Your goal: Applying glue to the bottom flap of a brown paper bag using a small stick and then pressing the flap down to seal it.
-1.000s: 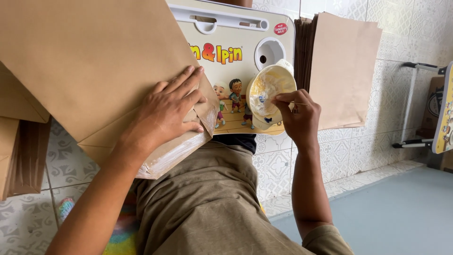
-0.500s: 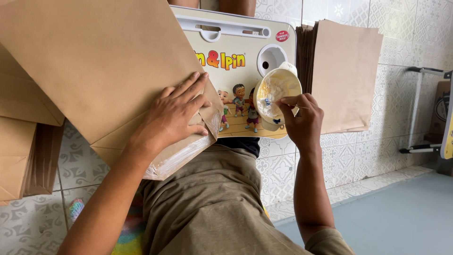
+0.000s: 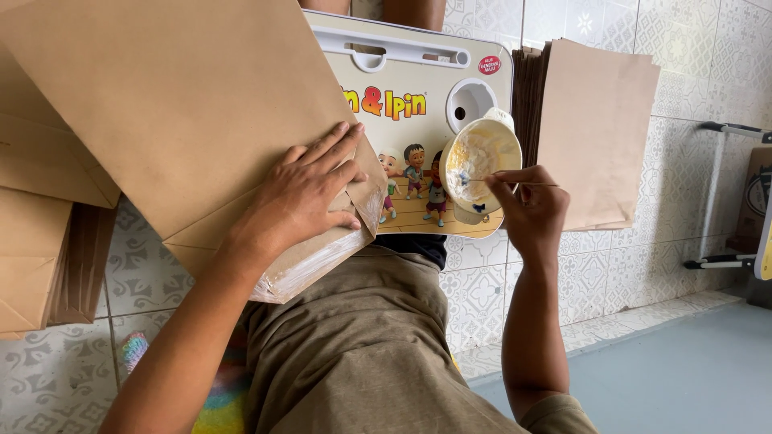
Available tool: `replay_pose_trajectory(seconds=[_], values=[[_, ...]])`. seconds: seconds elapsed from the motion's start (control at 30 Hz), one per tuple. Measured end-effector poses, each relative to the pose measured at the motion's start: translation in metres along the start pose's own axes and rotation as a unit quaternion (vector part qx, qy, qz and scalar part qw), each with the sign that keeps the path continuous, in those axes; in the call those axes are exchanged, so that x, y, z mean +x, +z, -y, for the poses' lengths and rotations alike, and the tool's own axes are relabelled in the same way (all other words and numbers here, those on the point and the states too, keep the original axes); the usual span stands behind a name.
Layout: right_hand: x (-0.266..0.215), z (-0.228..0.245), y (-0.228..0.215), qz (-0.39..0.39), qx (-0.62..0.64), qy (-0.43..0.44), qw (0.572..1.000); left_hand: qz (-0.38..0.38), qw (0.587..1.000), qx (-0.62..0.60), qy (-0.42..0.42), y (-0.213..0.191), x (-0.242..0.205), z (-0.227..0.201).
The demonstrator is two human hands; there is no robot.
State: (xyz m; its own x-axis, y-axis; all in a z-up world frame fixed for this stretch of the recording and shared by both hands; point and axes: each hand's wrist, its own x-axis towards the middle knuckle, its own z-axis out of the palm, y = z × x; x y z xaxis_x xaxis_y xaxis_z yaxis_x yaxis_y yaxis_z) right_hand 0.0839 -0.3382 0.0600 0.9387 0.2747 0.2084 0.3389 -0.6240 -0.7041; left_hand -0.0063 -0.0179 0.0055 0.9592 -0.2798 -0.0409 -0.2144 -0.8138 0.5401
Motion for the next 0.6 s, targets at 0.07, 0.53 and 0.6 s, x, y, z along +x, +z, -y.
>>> replay_pose_trajectory(seconds=[0.07,0.53,0.6], values=[[0.002,0.013,-0.006,-0.013,0.065,0.027,0.997,0.002,1.0,0.001,0.0,-0.001,0.0,0.0],[-0.024,0.055,0.033,0.058,0.276,0.001,0.959,-0.017,1.0,-0.018,0.019,-0.004,-0.005,0.002],[-0.029,0.067,0.056,0.108,0.213,-0.07,0.969,-0.021,0.999,-0.027,0.024,-0.003,-0.005,0.003]])
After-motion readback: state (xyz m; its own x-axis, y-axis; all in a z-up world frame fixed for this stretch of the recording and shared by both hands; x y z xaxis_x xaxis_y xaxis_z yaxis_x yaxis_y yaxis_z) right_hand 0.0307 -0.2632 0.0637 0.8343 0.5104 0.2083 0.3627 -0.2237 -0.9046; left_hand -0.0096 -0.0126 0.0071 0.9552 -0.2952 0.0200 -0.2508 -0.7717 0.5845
